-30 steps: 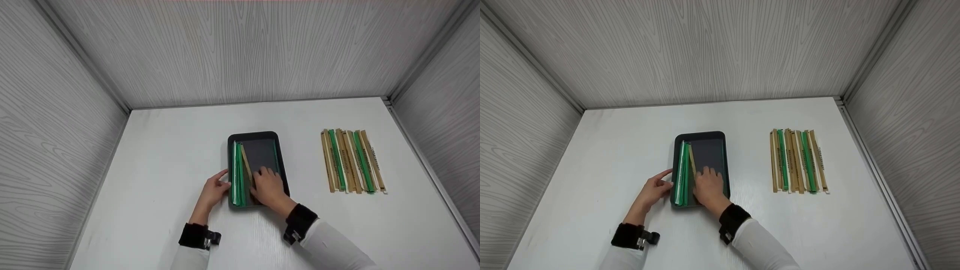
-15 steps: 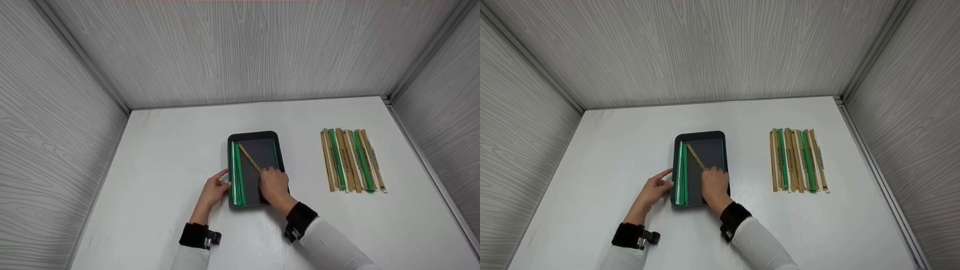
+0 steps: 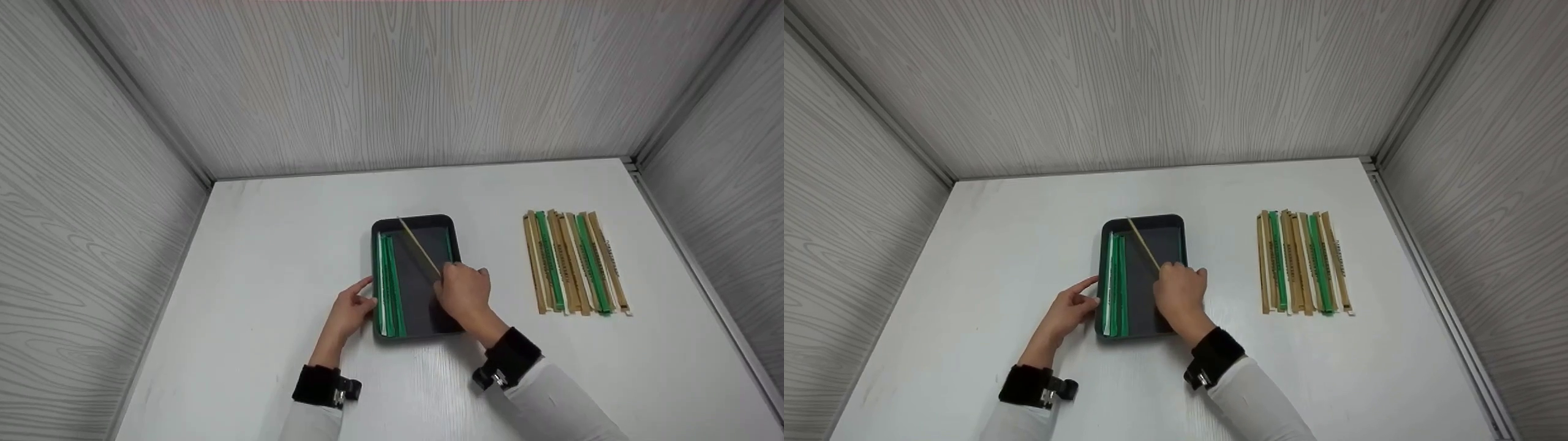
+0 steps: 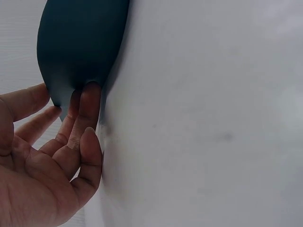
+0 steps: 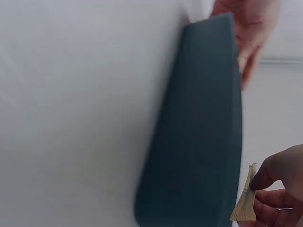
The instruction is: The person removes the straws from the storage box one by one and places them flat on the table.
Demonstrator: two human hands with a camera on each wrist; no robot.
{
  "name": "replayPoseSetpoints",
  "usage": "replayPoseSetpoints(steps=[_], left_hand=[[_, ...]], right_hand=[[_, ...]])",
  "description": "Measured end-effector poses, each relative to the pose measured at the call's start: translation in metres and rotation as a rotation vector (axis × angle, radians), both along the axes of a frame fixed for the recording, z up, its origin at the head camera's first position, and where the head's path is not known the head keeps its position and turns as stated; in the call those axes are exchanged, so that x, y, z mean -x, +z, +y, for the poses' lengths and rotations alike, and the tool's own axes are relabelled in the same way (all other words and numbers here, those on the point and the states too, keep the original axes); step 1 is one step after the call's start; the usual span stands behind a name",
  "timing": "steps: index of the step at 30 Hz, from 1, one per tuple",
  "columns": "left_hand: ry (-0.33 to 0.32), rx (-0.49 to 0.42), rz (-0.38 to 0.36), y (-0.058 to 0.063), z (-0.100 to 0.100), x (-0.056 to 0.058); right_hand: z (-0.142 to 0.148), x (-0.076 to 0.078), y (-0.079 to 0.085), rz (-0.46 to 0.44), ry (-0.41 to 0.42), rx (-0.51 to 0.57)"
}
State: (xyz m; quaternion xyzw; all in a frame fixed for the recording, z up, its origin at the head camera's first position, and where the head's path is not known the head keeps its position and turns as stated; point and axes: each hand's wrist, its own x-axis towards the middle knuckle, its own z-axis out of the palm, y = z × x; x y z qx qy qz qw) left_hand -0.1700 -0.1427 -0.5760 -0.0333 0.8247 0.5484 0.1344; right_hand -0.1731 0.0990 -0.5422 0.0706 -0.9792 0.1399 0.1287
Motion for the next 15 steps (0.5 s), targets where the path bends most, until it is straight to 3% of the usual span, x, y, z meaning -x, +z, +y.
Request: replayPoseSetpoints(steps=[8,15], left_hand=[[-0.002,-0.008,-0.002,-0.002,-0.001,0.000],[0.004,-0.018,-0.005,-0.002,-0.003,0.001]], right_hand=[[0.055,-0.001,0.023,-0.023,-0.066,0.174],[0.112,-0.004,0.033,-0.163,-0.187,0.278]])
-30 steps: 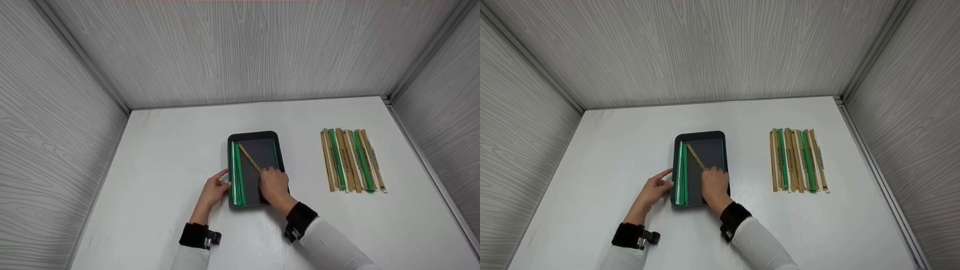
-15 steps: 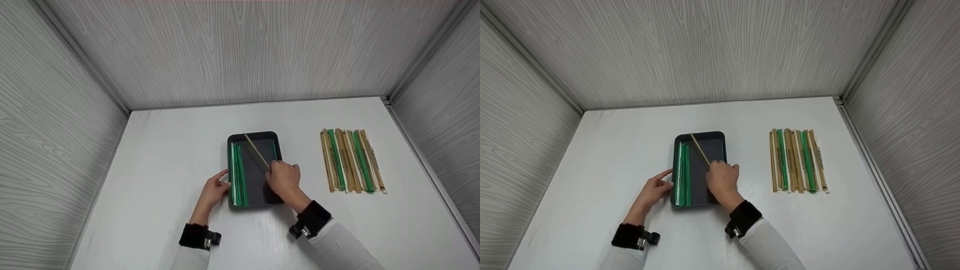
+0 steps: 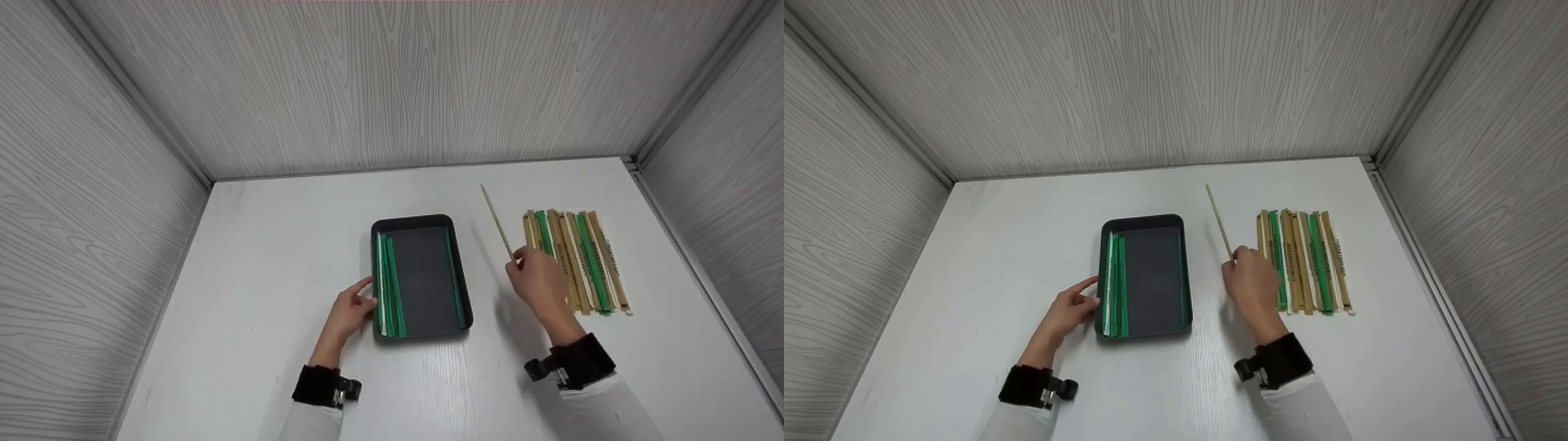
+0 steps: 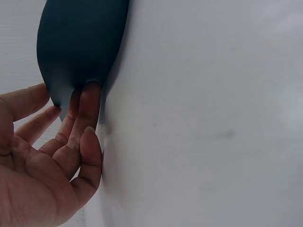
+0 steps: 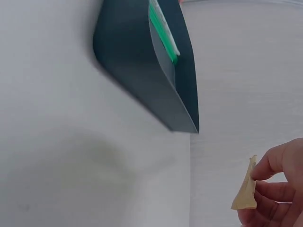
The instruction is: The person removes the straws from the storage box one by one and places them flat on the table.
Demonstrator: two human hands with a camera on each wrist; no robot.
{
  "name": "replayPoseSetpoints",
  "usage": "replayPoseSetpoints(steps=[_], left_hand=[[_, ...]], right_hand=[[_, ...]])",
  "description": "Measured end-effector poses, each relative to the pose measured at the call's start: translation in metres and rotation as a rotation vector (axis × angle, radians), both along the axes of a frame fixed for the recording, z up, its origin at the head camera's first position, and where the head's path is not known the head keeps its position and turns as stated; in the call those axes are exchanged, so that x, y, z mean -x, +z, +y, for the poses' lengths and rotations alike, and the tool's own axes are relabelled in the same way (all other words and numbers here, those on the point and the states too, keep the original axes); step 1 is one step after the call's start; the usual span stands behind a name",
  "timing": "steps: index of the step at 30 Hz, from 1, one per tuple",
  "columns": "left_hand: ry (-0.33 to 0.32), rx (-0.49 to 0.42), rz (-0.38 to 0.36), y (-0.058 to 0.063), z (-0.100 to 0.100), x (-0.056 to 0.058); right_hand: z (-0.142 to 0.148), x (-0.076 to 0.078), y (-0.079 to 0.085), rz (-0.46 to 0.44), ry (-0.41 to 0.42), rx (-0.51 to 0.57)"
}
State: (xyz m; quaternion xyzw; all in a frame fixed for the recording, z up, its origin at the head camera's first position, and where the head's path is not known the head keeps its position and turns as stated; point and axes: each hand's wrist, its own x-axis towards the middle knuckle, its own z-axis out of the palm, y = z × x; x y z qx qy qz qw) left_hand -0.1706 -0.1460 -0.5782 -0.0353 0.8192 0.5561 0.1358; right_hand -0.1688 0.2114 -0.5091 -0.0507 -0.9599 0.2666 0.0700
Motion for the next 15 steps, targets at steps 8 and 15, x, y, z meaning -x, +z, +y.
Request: replayPoseSetpoints(steps=[8,15], left_hand=[[0.003,0.003,-0.014,0.000,0.001,-0.001],[0.017,-0.003,-0.031,0.001,0.002,-0.002]], right_hand=[[0.062,-0.005,0.006,-0.027,-0.129,0.009],[0.114,-0.013,0.007,-0.089,-0.256,0.026]])
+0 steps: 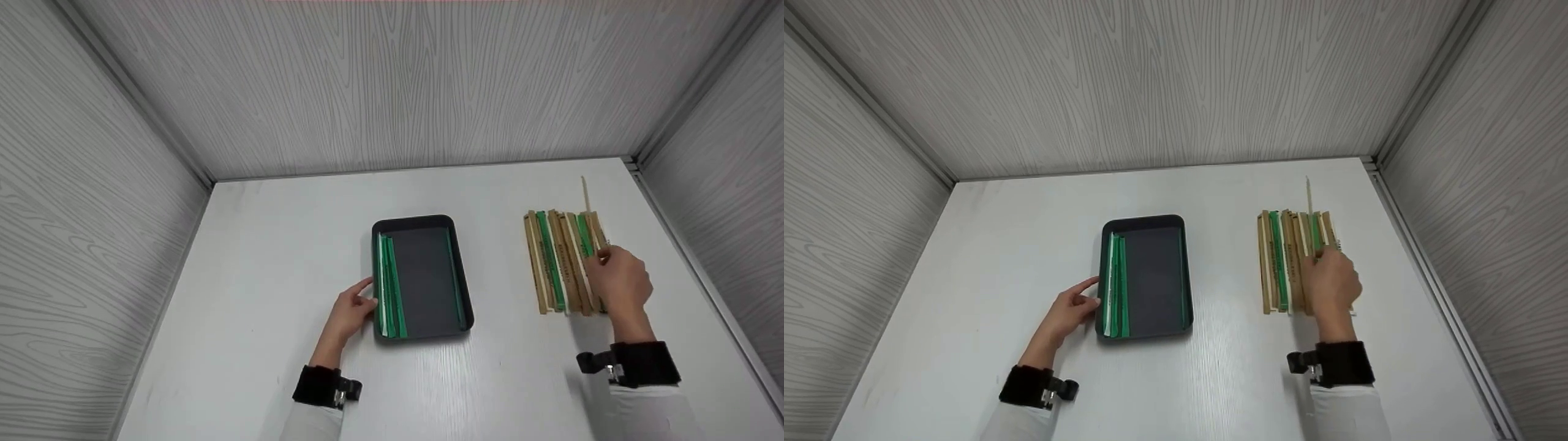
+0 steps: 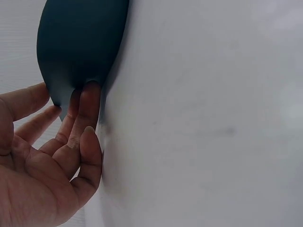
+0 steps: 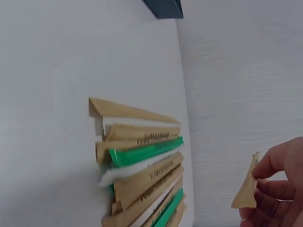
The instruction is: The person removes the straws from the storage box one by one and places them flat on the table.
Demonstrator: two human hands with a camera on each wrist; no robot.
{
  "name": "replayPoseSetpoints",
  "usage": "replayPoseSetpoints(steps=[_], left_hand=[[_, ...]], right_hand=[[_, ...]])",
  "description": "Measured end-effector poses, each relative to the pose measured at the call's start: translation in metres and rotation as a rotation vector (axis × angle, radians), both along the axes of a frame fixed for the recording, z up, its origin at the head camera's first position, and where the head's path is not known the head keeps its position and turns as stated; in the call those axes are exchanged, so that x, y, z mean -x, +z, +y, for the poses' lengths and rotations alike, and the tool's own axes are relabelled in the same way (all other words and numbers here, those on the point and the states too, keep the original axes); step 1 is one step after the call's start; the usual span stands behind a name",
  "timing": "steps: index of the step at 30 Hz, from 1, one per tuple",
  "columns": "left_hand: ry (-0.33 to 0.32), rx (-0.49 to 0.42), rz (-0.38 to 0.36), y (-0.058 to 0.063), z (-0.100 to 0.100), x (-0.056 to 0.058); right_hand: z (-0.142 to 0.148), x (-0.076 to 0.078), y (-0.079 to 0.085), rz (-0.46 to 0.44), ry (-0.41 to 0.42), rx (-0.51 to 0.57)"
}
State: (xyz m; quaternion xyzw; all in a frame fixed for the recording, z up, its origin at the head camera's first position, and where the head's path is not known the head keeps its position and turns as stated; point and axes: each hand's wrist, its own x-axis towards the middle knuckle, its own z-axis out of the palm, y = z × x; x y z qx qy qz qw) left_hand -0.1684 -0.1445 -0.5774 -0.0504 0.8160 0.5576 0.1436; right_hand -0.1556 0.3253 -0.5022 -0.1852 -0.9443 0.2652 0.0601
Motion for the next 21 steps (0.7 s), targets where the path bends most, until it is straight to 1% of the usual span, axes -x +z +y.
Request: replayPoseSetpoints(steps=[5,8,13,21], left_hand=[[-0.011,0.008,0.010,0.000,-0.001,0.000],[-0.017,0.013,0.018,0.001,-0.001,0.000],[-0.018,0.022,0.020,0.000,-0.001,0.000],[-0.020,0.034,0.028,0.002,0.000,-0.001]], right_hand=[[0.028,-0.005,-0.002,-0.030,-0.069,0.003],[0.039,-0.006,-0.005,-0.055,-0.085,0.004],[0.049,-0.007,-0.013,-0.118,-0.076,0.013],[0.055,-0.003,-0.025,-0.185,-0.028,0.015]])
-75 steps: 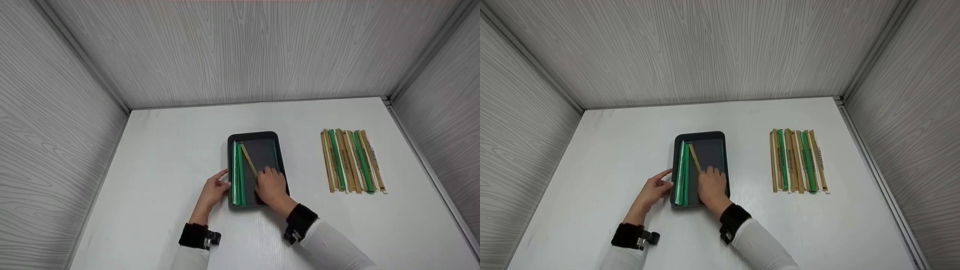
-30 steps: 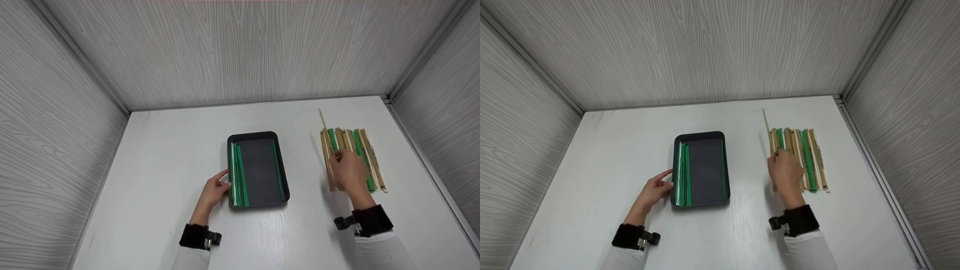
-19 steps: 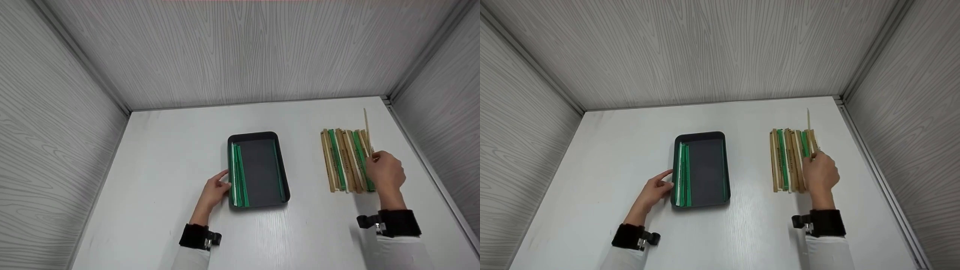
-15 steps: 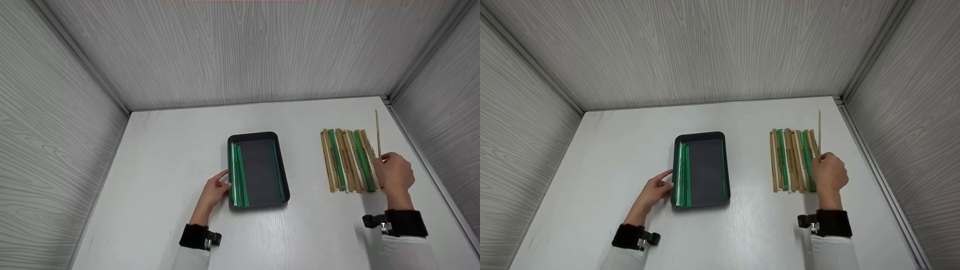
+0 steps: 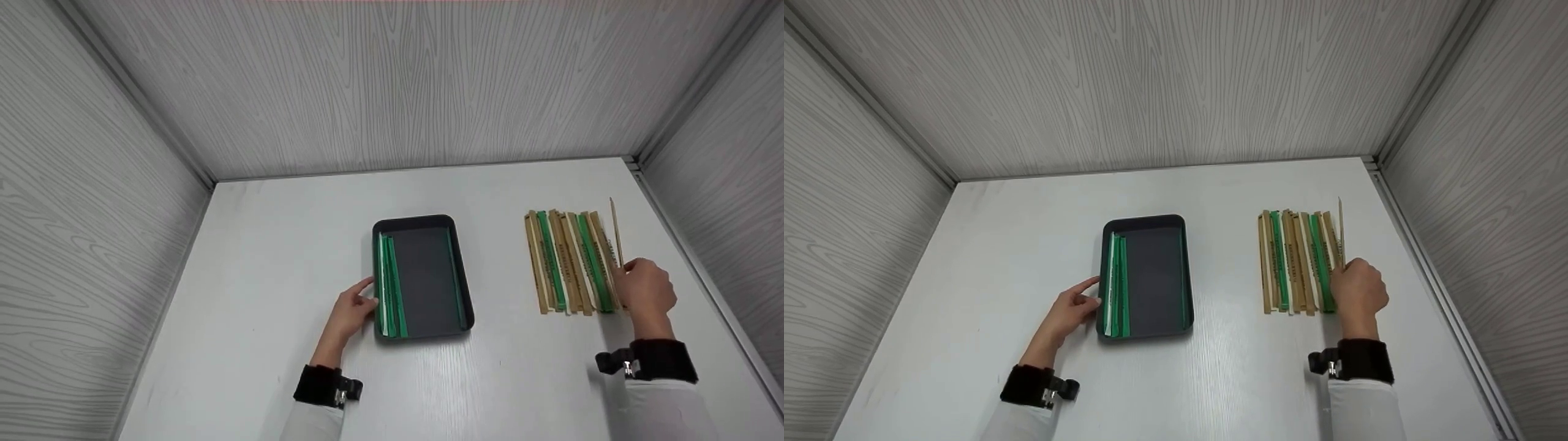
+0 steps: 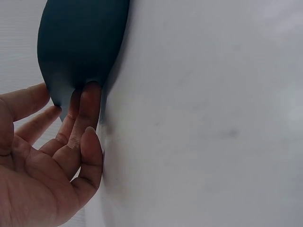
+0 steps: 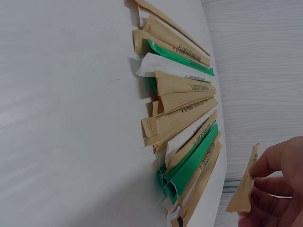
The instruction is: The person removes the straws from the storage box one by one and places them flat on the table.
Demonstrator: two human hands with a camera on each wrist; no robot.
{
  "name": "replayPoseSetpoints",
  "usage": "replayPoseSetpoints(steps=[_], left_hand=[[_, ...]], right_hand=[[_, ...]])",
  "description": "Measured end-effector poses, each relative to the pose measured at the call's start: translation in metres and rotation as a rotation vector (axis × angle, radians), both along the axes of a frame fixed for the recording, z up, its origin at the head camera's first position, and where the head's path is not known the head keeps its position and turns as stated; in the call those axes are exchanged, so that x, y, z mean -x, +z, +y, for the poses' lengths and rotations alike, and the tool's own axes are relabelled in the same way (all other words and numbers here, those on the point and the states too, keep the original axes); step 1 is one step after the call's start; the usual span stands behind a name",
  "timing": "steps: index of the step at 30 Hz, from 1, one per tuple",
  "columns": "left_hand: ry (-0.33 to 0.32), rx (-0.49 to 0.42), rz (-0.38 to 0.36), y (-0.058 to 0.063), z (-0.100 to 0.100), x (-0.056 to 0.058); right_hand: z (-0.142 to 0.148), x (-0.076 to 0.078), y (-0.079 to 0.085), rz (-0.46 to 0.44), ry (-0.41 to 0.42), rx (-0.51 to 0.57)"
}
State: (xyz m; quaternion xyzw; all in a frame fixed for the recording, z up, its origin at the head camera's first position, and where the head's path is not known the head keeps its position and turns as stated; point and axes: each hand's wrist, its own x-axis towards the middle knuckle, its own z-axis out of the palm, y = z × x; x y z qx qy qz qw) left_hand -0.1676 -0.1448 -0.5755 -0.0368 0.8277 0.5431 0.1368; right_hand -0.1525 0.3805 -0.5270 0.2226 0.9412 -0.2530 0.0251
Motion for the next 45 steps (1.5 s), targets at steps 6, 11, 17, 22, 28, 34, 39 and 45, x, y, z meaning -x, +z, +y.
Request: replayPoseSetpoints(steps=[6,11,17,22,28,34,39,45], left_hand=[[0.002,-0.030,-0.010,0.000,0.001,0.001],[0.002,-0.040,-0.010,0.000,0.001,0.002],[-0.005,-0.033,-0.005,0.000,0.000,0.002],[-0.004,-0.031,-0.001,0.000,-0.001,0.000],[0.006,-0.020,-0.009,0.000,-0.002,0.001],[0.012,-0.009,-0.018,-0.001,-0.001,0.000],[0.015,-0.007,-0.021,-0.002,-0.001,-0.001],[0.012,-0.003,-0.013,-0.002,0.000,0.000]], right_hand=[[0.005,0.003,-0.008,-0.026,0.030,-0.006],[0.007,0.007,-0.012,-0.036,0.048,0.003],[0.004,0.009,-0.013,-0.037,0.036,0.003],[-0.017,0.012,-0.008,0.033,0.044,-0.021],[-0.082,0.014,0.007,0.237,0.178,-0.094],[-0.159,0.014,0.017,0.310,0.361,-0.129],[-0.221,0.011,0.012,0.338,0.495,-0.104],[-0.278,0.008,-0.010,0.288,0.643,-0.085]])
